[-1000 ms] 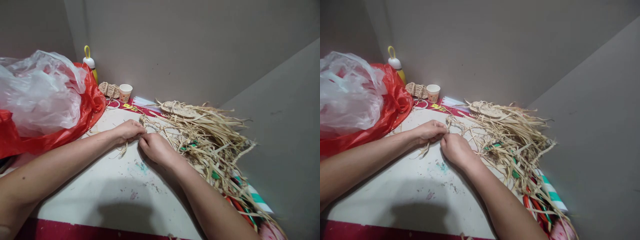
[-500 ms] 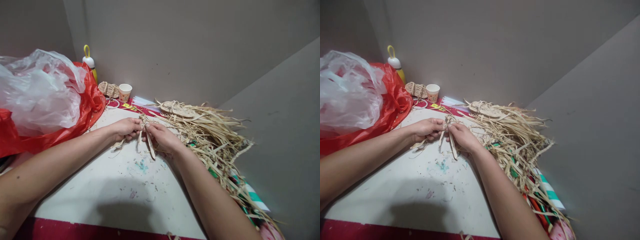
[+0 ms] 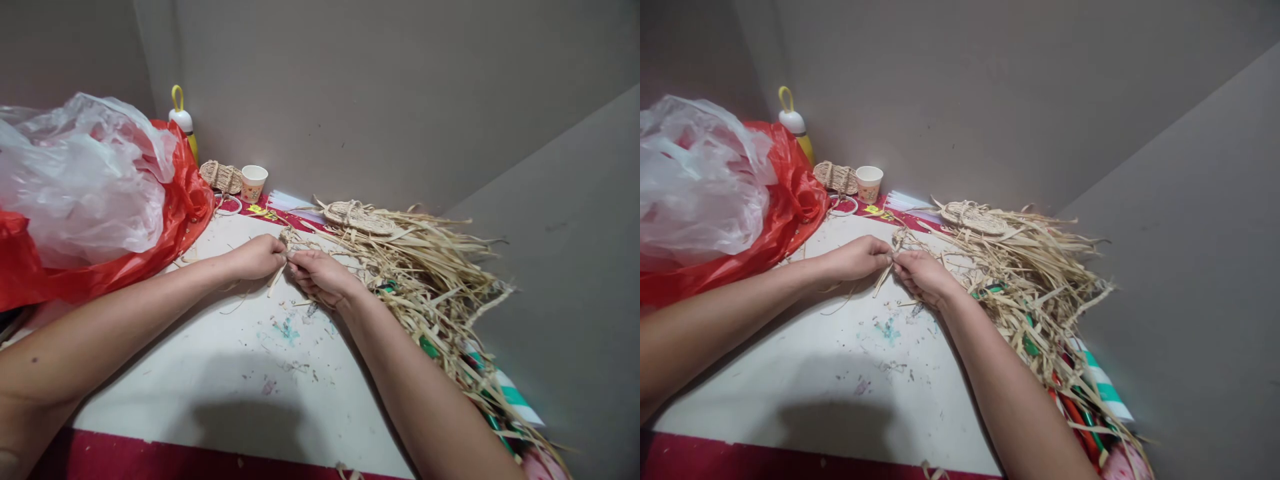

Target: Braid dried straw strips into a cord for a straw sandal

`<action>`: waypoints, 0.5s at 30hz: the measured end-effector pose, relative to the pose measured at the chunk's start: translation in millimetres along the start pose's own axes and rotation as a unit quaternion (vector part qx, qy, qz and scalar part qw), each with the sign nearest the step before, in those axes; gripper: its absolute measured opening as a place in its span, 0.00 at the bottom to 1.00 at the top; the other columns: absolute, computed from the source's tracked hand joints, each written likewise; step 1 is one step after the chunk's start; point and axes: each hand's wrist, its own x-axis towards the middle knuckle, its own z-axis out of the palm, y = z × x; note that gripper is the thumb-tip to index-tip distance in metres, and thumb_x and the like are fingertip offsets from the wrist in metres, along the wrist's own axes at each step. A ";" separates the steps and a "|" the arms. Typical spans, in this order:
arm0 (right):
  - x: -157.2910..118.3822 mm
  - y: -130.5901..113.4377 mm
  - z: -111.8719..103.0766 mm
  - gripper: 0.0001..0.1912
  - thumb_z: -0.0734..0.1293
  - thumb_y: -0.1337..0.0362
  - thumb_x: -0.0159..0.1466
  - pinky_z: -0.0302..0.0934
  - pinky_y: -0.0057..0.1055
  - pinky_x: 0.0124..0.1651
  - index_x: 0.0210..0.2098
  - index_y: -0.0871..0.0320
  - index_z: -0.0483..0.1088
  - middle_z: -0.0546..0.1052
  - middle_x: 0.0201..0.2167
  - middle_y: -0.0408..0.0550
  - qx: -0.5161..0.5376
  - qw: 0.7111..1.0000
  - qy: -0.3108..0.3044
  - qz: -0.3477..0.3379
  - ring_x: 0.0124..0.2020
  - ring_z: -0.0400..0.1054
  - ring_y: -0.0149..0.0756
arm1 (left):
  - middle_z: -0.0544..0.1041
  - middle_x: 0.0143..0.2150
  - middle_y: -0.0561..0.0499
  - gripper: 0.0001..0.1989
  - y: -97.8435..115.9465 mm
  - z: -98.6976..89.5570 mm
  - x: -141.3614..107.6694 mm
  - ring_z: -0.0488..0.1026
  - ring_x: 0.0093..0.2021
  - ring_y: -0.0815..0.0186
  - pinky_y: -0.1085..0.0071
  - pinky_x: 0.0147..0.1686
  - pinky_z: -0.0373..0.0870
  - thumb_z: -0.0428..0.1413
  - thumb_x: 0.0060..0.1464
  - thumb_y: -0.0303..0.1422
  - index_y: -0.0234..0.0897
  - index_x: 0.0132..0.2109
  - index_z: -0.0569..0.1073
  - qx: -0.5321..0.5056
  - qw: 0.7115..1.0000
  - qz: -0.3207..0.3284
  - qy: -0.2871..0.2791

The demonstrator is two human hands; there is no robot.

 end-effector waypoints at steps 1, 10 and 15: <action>0.4 0.7 1.7 0.14 0.63 0.60 0.58 0.32 0.19 0.12 0.20 0.58 0.58 0.51 0.10 0.32 0.015 1.000 0.006 -0.001 0.10 0.38 0.19 | 0.72 0.25 0.52 0.11 1.9 -1.5 -0.9 0.64 0.26 0.70 0.74 0.27 0.57 0.46 0.51 0.29 0.32 0.30 0.74 0.051 0.999 0.010 0.000; 0.9 7.1 9.5 0.11 0.64 0.64 0.54 0.32 0.17 0.12 0.20 0.60 0.59 0.52 0.10 0.32 0.134 0.991 -0.007 -0.015 0.11 0.38 0.18 | 0.77 0.35 0.38 0.16 32.0 0.6 -21.4 0.74 0.36 0.57 0.68 0.33 0.64 0.44 0.55 0.34 0.32 0.37 0.74 0.321 0.946 -0.048 -0.007; 2.3 9.6 10.4 0.16 0.63 0.65 0.55 0.33 0.18 0.12 0.17 0.57 0.51 0.54 0.11 0.33 0.190 0.981 -0.023 0.004 0.11 0.38 0.18 | 0.77 0.33 0.40 0.13 30.1 18.2 -25.0 0.74 0.38 0.58 0.68 0.37 0.66 0.47 0.52 0.27 0.32 0.42 0.73 0.341 0.940 -0.023 -0.023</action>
